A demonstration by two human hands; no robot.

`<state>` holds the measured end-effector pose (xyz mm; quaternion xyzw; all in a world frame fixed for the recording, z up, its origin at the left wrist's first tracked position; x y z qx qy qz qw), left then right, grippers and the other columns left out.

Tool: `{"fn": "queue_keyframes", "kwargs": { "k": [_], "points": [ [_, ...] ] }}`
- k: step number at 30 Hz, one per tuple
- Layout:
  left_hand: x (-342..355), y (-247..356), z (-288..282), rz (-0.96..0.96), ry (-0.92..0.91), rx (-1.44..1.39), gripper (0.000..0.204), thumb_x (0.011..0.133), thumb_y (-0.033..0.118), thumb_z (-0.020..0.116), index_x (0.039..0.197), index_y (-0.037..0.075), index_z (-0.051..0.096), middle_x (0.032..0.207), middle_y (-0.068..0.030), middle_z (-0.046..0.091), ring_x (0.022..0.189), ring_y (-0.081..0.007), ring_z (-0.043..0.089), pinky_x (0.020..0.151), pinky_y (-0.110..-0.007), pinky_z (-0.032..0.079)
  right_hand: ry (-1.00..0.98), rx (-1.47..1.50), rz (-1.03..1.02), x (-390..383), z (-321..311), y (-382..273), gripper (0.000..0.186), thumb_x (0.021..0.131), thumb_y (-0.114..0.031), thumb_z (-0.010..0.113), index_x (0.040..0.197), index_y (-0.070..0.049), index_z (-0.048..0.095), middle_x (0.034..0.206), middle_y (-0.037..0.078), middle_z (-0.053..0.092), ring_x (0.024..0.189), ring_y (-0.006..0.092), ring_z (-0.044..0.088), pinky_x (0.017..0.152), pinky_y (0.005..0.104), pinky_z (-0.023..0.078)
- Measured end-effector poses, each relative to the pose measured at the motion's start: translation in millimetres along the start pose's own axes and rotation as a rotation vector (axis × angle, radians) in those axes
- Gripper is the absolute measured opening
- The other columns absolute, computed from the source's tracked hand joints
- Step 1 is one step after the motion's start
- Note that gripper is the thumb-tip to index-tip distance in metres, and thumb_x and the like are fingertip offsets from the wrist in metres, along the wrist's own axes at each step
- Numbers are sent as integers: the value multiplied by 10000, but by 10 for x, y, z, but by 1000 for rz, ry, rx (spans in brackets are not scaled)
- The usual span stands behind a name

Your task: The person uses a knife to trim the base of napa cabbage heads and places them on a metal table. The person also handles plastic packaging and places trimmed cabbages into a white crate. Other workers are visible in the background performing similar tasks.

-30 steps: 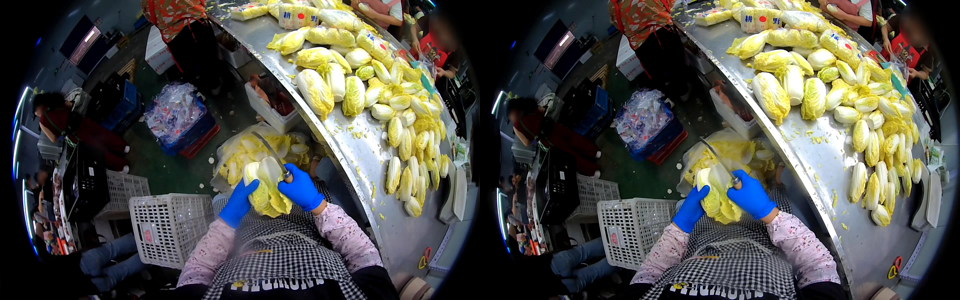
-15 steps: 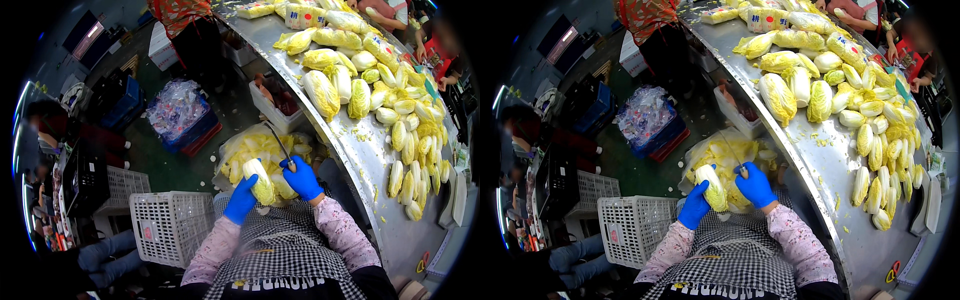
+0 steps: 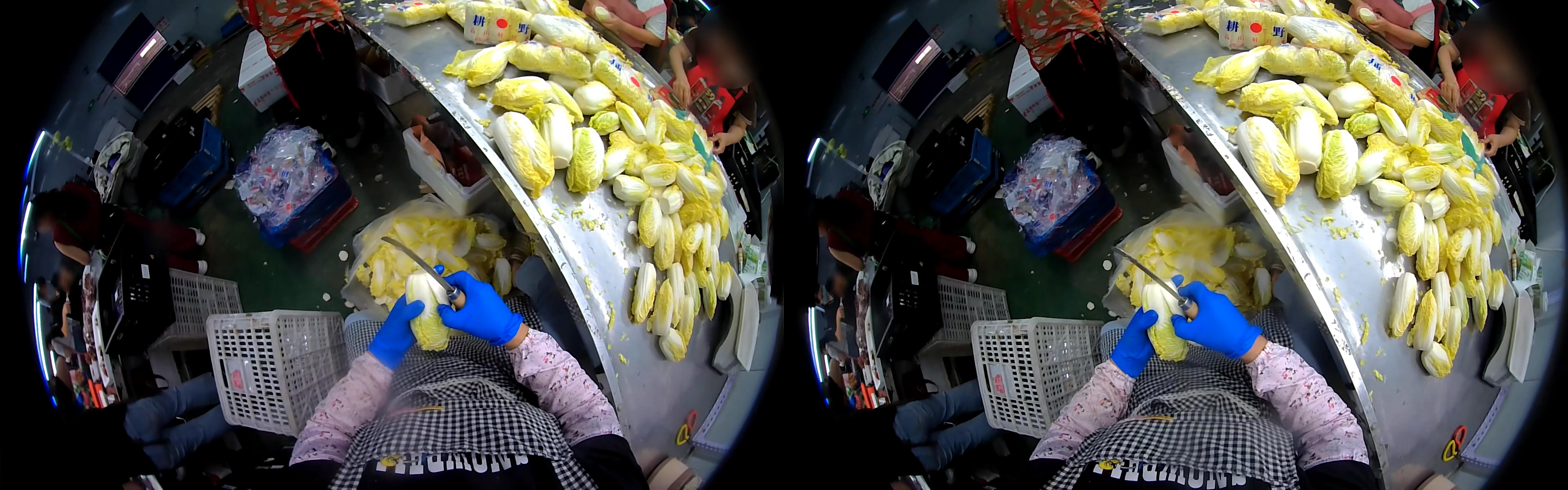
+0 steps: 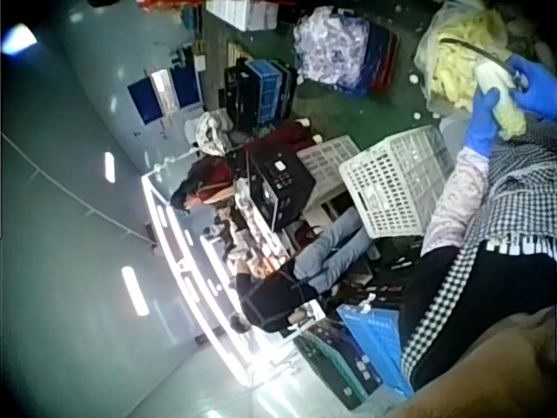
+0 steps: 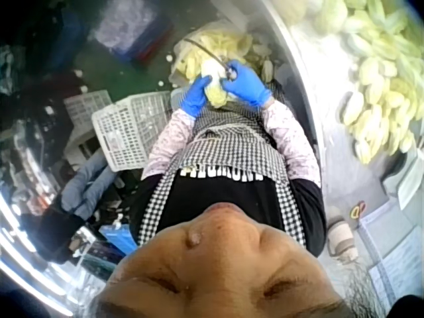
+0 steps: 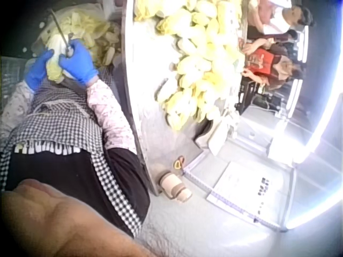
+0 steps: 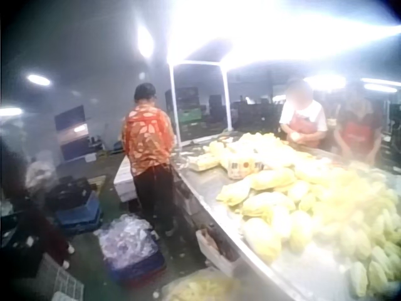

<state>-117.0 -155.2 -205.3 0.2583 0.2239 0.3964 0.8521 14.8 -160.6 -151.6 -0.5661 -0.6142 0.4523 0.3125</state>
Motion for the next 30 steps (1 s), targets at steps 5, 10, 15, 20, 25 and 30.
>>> {"fn": "queue_keyframes", "kwargs": {
  "k": [5, 10, 15, 20, 25, 30],
  "points": [
    [46, -2, -178, -130, 174, 220, 678, 850, 176, 633, 1411, 24, 285, 1322, -148, 454, 1190, -241, 482, 975, -345, 428, 91, -50, 53, 23, 35, 148, 408, 756, -211, 675, 1095, -30, 536, 852, 202, 649, 781, 328, 656, 683, 378, 517],
    [45, 260, 68, 129, 289, 771, 568, 839, 163, 670, 1326, 34, 408, 1225, -89, 509, 1125, -186, 502, 950, -314, 417, 222, -196, -103, -45, 77, -29, 345, 786, -187, 635, 1066, -23, 517, 764, 217, 628, 699, 364, 639, 599, 407, 510],
    [-61, 172, -160, 67, 284, 536, 528, 816, 152, 680, 1275, 10, 461, 1175, -94, 559, 1083, -191, 541, 941, -310, 430, 175, -1, 33, -19, 94, 70, 376, 769, -195, 645, 1085, -20, 541, 805, 204, 636, 722, 324, 642, 648, 374, 507],
    [-145, 182, -229, 91, 142, 172, 623, 852, 154, 604, 1388, 0, 328, 1341, -115, 458, 1231, -245, 457, 1045, -370, 354, 282, 322, 139, 109, -41, 519, 322, 770, -182, 624, 1022, 13, 571, 868, 122, 635, 784, 163, 582, 707, 320, 485],
    [-153, 168, -333, 122, 182, -35, 622, 841, 106, 573, 1398, 16, 312, 1365, -132, 434, 1252, -273, 438, 1062, -403, 343, 422, 5, 116, 276, -192, 544, 264, 772, -173, 606, 999, -43, 571, 824, 203, 638, 739, 295, 644, 644, 368, 498],
    [-88, 205, -469, 104, 244, -178, 601, 813, 107, 507, 1381, 13, 337, 1335, -170, 447, 1235, -315, 442, 1058, -412, 345, 441, -228, 53, 383, -322, 682, 333, 793, -248, 653, 1072, -80, 580, 846, 196, 641, 766, 351, 632, 662, 403, 507]
  ]
}}
Point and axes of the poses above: each hand's wrist, its own x-axis towards the middle knuckle, its own z-axis out of the palm, y = z × x, the point moved 6 cm from there along x, towards the middle knuckle
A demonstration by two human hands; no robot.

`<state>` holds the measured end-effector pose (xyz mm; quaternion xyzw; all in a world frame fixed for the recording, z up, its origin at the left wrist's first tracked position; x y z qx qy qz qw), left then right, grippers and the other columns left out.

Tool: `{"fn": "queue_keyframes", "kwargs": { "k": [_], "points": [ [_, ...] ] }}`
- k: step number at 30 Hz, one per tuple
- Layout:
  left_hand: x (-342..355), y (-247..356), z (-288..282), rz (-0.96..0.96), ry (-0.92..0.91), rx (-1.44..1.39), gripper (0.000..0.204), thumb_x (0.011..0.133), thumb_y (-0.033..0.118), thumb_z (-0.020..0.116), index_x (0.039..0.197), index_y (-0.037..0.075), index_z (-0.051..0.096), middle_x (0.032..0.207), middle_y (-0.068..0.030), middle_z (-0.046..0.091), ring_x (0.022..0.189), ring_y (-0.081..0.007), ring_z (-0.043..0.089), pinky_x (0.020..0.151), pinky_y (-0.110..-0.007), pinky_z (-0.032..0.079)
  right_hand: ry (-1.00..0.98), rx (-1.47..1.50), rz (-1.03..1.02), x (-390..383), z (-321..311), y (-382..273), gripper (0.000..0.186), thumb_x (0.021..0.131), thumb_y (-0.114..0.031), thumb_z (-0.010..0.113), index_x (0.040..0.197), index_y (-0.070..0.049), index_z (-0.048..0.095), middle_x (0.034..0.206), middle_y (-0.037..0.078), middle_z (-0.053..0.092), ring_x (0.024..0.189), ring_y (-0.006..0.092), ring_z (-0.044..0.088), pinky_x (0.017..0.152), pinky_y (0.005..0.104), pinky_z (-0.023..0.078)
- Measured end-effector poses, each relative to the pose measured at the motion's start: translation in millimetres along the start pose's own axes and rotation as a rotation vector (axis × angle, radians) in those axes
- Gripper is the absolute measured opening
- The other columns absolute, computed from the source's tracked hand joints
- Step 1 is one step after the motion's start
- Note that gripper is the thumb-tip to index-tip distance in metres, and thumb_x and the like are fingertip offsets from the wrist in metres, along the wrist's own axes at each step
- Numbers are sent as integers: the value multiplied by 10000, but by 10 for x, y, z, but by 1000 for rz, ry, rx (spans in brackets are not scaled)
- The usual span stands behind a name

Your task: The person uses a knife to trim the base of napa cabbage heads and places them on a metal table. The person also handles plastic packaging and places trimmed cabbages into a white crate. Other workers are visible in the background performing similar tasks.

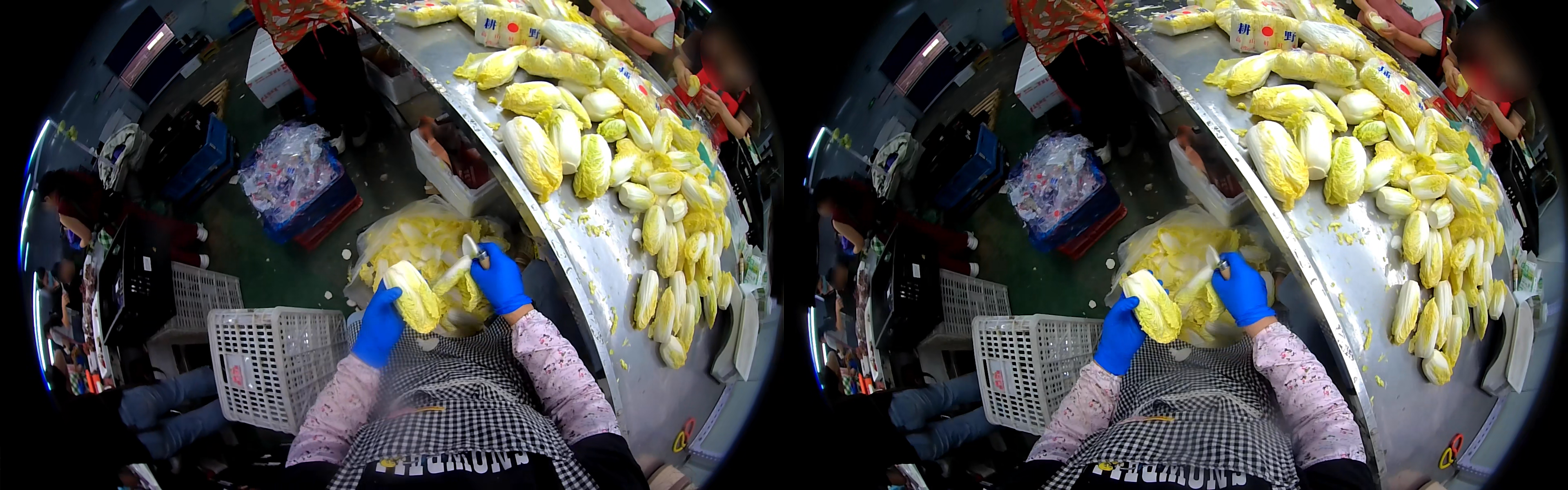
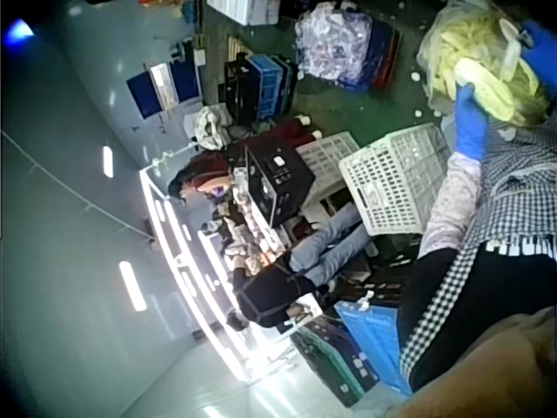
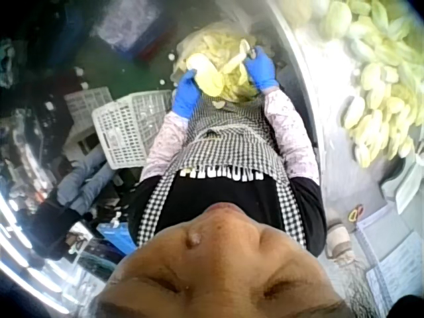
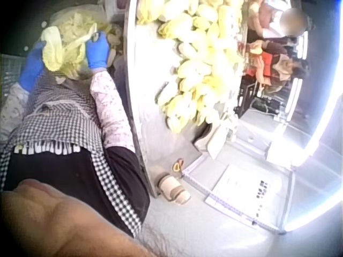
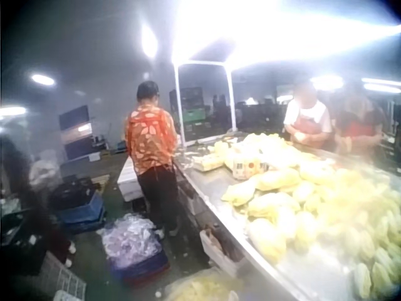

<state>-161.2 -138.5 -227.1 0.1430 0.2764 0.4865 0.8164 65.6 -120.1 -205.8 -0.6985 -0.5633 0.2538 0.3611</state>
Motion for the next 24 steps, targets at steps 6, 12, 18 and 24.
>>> {"fn": "queue_keyframes", "kwargs": {
  "k": [6, 12, 18, 24],
  "points": [
    [-12, -12, 263, -118, -161, -67, 641, 822, 133, 487, 1425, 39, 292, 1352, -169, 432, 1255, -317, 420, 1060, -414, 340, -192, 298, 9, -168, 91, -225, 490, 822, -338, 672, 1214, -67, 554, 975, 176, 653, 873, 289, 649, 766, 337, 506],
    [3, -111, 344, -7, -61, 393, 605, 858, 132, 552, 1410, 44, 320, 1329, -131, 448, 1189, -248, 476, 1016, -348, 379, -442, 235, 68, -379, 136, -524, 518, 799, -420, 681, 1141, -47, 567, 930, 199, 659, 826, 330, 661, 726, 382, 518],
    [48, -92, 446, 127, -54, 651, 509, 852, 103, 616, 1316, 12, 428, 1230, -104, 522, 1128, -195, 513, 966, -304, 413, -345, 148, -79, -440, -23, -654, 494, 780, -349, 708, 1142, -45, 564, 837, 196, 651, 753, 306, 667, 667, 360, 517],
    [-22, -73, 380, 172, -57, 459, 561, 859, 151, 591, 1355, -10, 383, 1300, -133, 476, 1168, -252, 497, 990, -366, 405, -252, 165, -82, -355, 103, -502, 304, 817, -314, 579, 991, -65, 562, 828, 233, 614, 740, 411, 606, 656, 455, 490]
  ]
}}
Point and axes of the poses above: each hand's wrist, its own x-axis towards the middle knuckle, its own z-axis out of the palm, y = z × x, the point moved 6 cm from there along x, towards the middle knuckle
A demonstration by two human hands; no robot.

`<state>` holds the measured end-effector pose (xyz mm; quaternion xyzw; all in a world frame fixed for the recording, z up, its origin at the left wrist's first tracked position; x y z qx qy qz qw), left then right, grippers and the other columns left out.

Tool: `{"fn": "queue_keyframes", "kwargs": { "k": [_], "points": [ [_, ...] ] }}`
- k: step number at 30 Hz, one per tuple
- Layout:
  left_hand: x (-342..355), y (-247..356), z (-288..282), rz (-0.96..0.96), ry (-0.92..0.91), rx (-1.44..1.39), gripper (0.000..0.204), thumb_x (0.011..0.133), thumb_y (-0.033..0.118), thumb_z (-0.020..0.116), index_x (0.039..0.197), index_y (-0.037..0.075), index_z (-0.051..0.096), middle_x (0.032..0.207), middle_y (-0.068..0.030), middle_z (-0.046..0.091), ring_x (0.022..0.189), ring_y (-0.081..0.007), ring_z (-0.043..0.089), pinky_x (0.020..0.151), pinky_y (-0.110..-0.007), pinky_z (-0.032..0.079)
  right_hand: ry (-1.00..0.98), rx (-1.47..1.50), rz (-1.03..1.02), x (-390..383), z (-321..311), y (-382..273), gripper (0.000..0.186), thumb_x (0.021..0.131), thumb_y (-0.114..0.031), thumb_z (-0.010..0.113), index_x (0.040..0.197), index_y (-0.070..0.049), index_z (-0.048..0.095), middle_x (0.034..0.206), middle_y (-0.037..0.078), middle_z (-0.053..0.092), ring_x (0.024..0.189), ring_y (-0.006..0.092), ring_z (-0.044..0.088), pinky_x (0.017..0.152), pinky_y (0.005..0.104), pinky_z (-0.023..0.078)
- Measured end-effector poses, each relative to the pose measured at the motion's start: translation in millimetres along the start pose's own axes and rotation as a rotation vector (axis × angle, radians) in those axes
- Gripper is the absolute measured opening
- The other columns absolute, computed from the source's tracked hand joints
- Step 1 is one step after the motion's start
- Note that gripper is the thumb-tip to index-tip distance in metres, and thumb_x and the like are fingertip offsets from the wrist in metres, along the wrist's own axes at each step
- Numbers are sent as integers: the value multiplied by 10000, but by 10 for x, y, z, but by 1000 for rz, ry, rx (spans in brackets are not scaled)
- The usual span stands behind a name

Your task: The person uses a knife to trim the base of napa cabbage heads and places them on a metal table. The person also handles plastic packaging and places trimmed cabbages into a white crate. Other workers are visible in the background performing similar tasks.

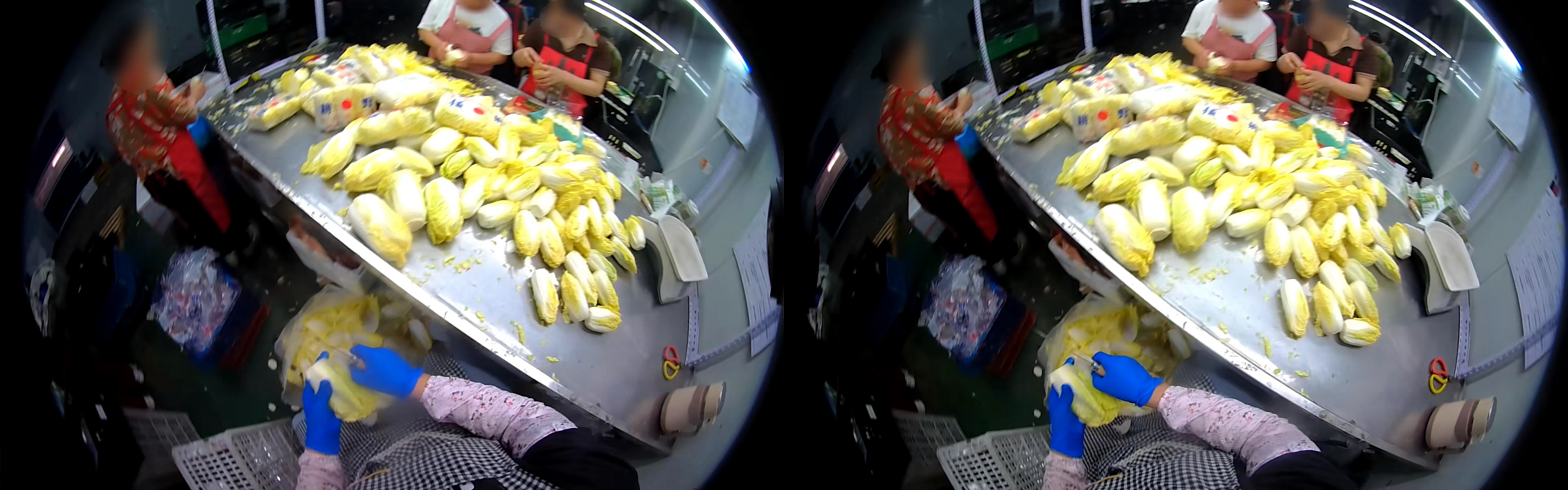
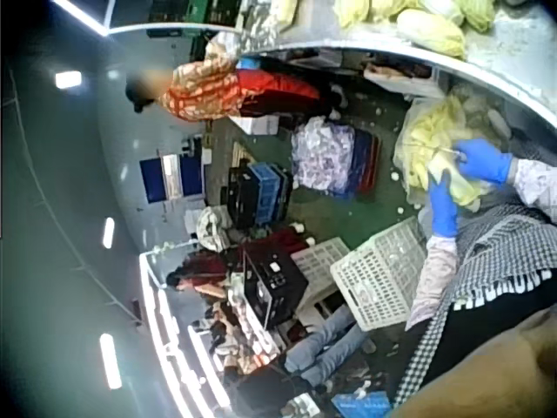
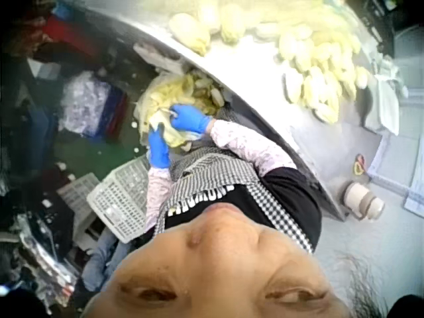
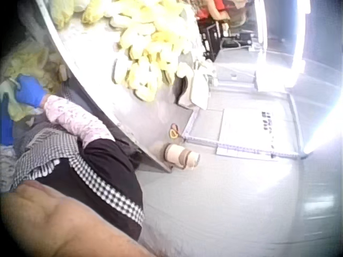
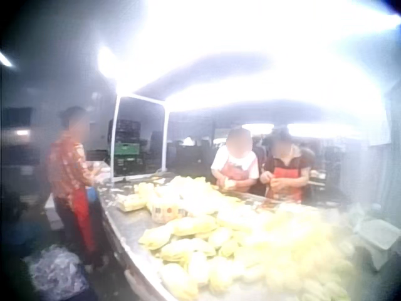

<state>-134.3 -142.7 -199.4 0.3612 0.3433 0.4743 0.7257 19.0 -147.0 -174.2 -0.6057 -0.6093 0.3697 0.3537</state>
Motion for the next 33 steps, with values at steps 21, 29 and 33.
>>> {"fn": "queue_keyframes", "kwargs": {
  "k": [21, 29, 33],
  "points": [
    [7, -87, 48, -148, -53, -12, 512, 920, 268, 563, 1331, 17, 389, 1271, -130, 497, 1168, -258, 498, 987, -380, 418, -182, 119, 45, -232, -35, -133, 501, 864, -501, 550, 1084, -52, 573, 888, 209, 644, 796, 353, 635, 734, 405, 491],
    [-35, -3, 236, -248, -86, -23, 527, 898, 138, 564, 1364, 6, 355, 1303, -137, 477, 1197, -264, 480, 1017, -394, 391, -41, 92, -49, -230, -70, -200, 402, 846, -368, 575, 1143, -98, 552, 913, 207, 643, 826, 359, 634, 738, 426, 498],
    [-105, -7, 133, -360, 48, -280, 618, 851, 177, 574, 1388, 2, 323, 1335, -173, 445, 1227, -306, 455, 1023, -432, 385, 195, 60, -137, -112, -281, -86, 359, 823, -306, 631, 1061, -41, 593, 784, 184, 635, 690, 317, 631, 644, 367, 510]
  ]
}}
Point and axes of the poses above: each hand's wrist, its own x-axis towards the middle knuckle, its own z-axis out of the palm, y = z × x, the point moved 6 cm from there along x, towards the middle knuckle
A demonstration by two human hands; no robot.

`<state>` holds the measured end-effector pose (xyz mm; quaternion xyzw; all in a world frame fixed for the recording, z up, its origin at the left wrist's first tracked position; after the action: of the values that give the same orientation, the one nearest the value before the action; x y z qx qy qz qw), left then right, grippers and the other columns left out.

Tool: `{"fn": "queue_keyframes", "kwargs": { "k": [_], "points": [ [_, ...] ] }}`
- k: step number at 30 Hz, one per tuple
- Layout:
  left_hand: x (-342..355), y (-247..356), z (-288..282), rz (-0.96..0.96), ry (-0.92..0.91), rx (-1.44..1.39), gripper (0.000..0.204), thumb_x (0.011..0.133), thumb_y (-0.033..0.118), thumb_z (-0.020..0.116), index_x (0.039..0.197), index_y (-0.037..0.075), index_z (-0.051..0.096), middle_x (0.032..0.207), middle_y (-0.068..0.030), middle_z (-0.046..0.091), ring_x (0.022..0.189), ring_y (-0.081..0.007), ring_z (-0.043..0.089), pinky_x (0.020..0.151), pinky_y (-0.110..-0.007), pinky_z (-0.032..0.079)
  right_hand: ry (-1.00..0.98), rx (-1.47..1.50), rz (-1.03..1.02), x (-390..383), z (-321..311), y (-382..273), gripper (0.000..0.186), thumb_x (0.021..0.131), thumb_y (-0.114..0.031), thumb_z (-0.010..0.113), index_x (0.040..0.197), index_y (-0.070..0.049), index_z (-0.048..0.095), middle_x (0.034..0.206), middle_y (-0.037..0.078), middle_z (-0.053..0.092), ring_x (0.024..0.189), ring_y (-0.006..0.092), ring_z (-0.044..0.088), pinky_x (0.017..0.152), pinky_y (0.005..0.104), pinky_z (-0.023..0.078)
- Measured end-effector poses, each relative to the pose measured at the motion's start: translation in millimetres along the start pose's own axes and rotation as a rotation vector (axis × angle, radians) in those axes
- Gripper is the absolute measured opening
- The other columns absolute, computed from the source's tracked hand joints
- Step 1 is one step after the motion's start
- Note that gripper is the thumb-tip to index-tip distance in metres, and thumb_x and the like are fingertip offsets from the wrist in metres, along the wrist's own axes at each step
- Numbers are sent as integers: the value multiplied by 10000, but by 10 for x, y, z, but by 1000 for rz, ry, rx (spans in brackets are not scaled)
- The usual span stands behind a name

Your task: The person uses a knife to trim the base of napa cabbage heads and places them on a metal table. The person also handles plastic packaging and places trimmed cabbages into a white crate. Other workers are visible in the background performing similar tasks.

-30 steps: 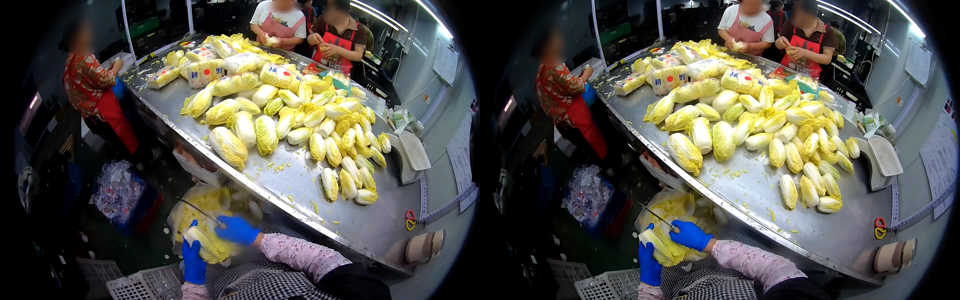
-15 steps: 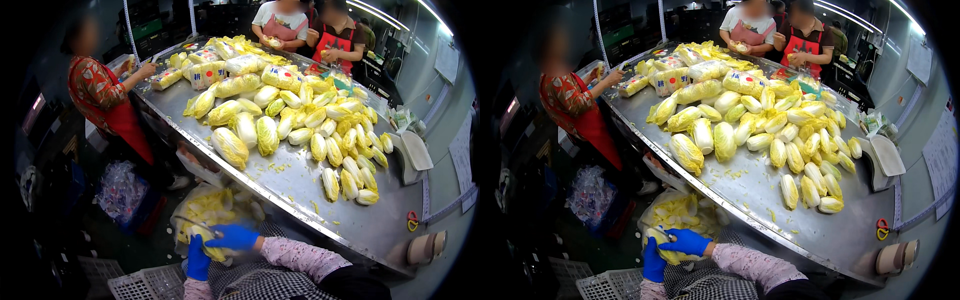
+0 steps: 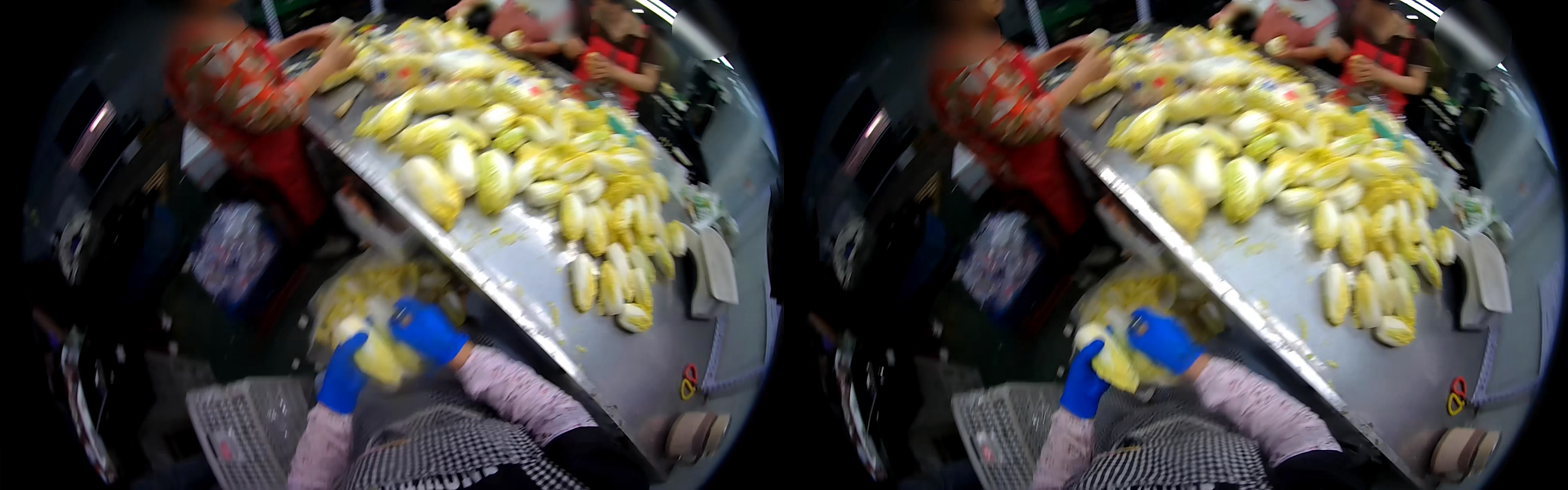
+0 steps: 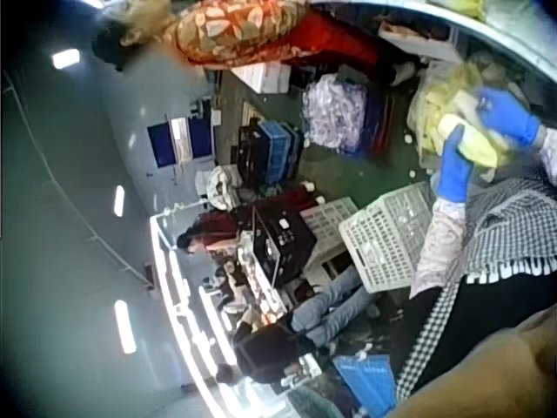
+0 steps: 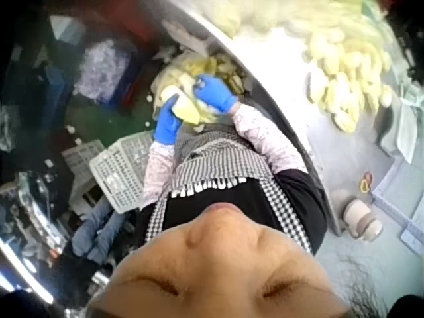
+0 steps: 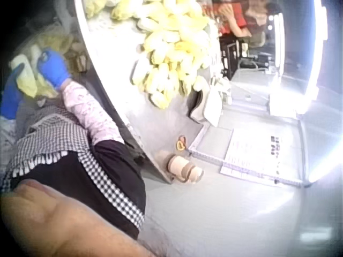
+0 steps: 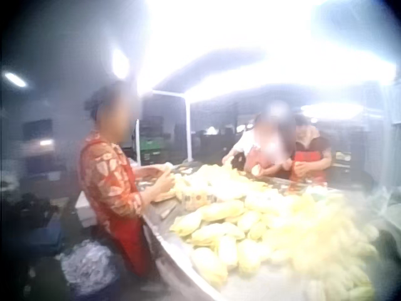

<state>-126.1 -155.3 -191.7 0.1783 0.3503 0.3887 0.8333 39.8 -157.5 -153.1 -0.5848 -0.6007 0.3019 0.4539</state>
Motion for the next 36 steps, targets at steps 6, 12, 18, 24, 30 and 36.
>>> {"fn": "queue_keyframes", "kwargs": {
  "k": [6, 12, 18, 24, 30, 36],
  "points": [
    [45, 141, 323, 6, -229, -323, 712, 856, 356, 520, 1386, -47, 269, 1397, -258, 330, 1297, -394, 342, 1082, -508, 279, -1, -278, 246, 138, -251, 474, 460, 825, -354, 630, 1179, -68, 568, 934, 209, 656, 879, 382, 630, 789, 419, 500],
    [313, -117, -28, -83, -135, -644, 765, 878, 494, 502, 1371, -50, 286, 1383, -247, 364, 1266, -374, 385, 1081, -488, 283, -228, 388, 487, -89, -68, 138, 386, 877, -338, 625, 1111, -32, 603, 805, 68, 661, 528, 110, 556, 471, 232, 436],
    [379, -277, -5, -113, -113, -615, 713, 889, 499, 500, 1362, -8, 330, 1356, -208, 414, 1237, -334, 420, 1075, -463, 298, -279, 434, 509, -193, 59, 69, 391, 864, -364, 640, 1000, 0, 597, 691, 34, 585, 509, 74, 520, 438, 204, 404],
    [263, -132, -104, 81, 93, 13, 485, 859, 339, 621, 1194, 13, 494, 1092, -147, 590, 986, -249, 591, 895, -371, 469, 40, 596, 441, -100, -184, 350, 272, 858, -265, 659, 974, -24, 611, 757, 49, 615, 549, 85, 543, 474, 195, 418],
    [-7, 47, 227, 530, 202, 1041, 475, 730, 225, 777, 1094, 34, 541, 933, -96, 634, 842, -174, 618, 742, -294, 501, -88, 320, 122, -103, -173, -24, 338, 858, -242, 658, 1133, -53, 607, 1018, 63, 671, 802, 121, 623, 749, 266, 502],
    [-105, 122, 418, 623, 167, 1371, 414, 695, 278, 755, 1003, 53, 594, 879, -160, 654, 801, -306, 650, 675, -370, 504, -230, -192, -61, -84, -108, -644, 449, 787, -286, 718, 1192, -133, 600, 935, 86, 602, 770, 227, 638, 696, 308, 509]
  ]
}}
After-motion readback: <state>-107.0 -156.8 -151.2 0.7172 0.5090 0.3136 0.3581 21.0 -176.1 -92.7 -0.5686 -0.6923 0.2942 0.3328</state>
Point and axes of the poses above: each hand's wrist, its own x-axis towards the middle knuckle, its own z-axis out of the palm, y = z × x, the point moved 6 cm from there along x, towards the middle knuckle
